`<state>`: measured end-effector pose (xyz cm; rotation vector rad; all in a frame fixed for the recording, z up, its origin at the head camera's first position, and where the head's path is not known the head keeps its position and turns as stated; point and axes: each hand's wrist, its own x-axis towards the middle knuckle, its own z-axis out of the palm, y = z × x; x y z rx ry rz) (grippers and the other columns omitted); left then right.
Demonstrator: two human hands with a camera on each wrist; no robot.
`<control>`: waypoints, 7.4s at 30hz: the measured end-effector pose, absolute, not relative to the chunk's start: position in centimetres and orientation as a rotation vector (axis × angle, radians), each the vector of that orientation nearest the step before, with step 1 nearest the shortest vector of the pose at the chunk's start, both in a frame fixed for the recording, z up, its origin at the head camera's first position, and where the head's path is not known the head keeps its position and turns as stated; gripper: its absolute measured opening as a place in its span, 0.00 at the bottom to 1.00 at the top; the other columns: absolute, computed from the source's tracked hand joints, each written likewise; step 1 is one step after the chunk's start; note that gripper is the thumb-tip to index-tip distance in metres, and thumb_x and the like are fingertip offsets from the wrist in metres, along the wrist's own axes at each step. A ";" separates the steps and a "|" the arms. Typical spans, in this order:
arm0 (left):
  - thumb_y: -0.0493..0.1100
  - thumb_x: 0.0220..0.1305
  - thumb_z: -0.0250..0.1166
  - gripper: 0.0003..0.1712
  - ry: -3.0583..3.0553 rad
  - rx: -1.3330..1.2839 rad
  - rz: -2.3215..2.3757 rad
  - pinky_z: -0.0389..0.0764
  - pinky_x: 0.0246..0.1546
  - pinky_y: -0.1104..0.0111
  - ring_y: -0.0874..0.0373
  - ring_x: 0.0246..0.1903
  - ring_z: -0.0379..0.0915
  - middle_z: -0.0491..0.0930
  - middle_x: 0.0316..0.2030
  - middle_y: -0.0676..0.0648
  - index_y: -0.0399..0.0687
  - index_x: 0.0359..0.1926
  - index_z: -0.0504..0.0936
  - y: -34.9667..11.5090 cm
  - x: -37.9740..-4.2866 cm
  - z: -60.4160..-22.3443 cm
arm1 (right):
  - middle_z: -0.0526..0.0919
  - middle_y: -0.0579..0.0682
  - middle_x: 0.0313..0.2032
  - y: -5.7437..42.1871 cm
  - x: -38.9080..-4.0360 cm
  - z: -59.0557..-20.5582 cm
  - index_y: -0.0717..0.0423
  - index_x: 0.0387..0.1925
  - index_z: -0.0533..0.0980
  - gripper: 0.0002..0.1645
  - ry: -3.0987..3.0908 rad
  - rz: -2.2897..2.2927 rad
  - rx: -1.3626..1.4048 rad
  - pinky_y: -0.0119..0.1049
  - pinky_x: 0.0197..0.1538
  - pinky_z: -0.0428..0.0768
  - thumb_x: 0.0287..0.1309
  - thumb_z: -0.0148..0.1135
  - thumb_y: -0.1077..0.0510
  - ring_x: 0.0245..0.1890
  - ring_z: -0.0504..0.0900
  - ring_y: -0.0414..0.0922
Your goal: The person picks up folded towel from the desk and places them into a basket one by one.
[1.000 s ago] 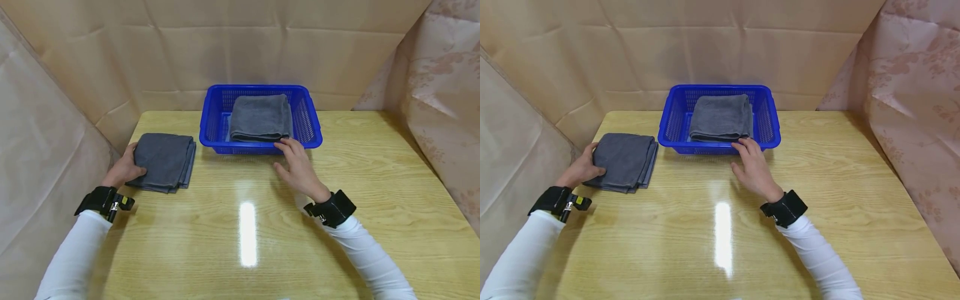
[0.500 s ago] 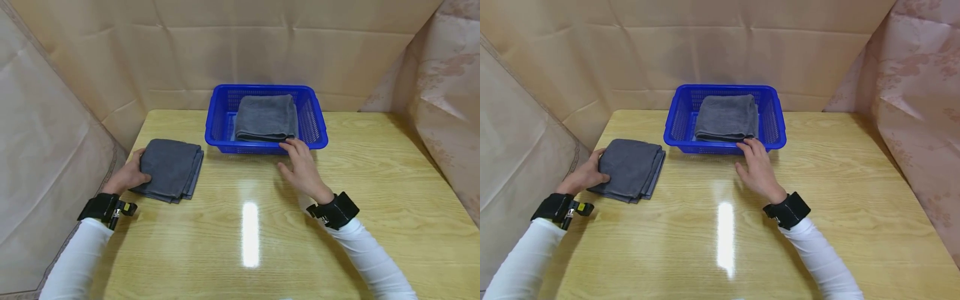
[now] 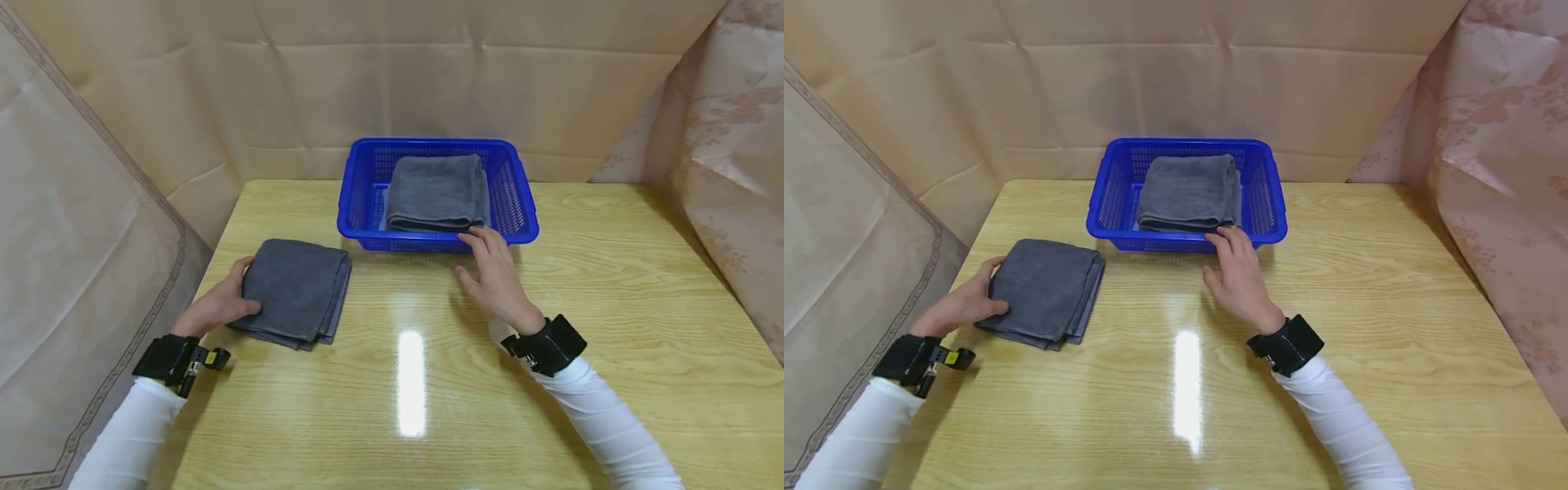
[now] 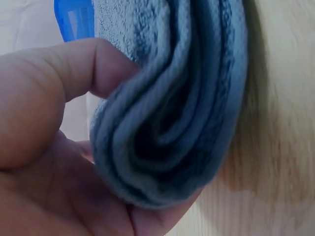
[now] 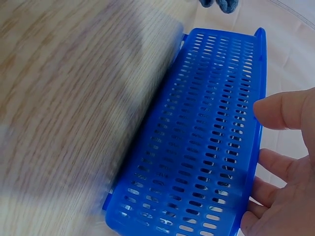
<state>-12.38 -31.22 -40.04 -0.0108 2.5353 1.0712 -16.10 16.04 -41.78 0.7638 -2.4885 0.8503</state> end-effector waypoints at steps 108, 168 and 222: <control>0.36 0.67 0.68 0.35 2.457 0.412 1.328 0.77 0.42 0.58 0.43 0.48 0.72 0.72 0.51 0.33 0.43 0.65 0.54 -15.2 -11.5 -39.3 | 0.75 0.73 0.59 14.3 -11.2 -41.1 0.67 0.69 0.50 0.44 -2.583 2.401 0.175 0.37 0.46 0.83 0.59 0.65 0.69 0.48 0.83 0.47; 0.45 0.79 0.50 0.39 2.640 0.317 0.696 0.51 0.74 0.47 0.38 0.77 0.36 0.41 0.79 0.35 0.55 0.82 0.44 -7.2 -27.9 -30.3 | 0.50 0.72 0.74 16.4 -28.1 -33.4 0.67 0.79 0.46 0.43 -2.852 1.209 0.295 0.50 0.75 0.55 0.70 0.52 0.63 0.75 0.54 0.62; 0.52 0.81 0.50 0.39 3.084 0.791 0.524 0.53 0.72 0.40 0.31 0.76 0.41 0.42 0.78 0.28 0.39 0.81 0.47 -11.1 -18.7 -35.5 | 0.40 0.72 0.77 19.9 -15.9 -37.8 0.68 0.79 0.46 0.38 -2.647 0.991 0.654 0.59 0.76 0.37 0.79 0.46 0.56 0.78 0.34 0.67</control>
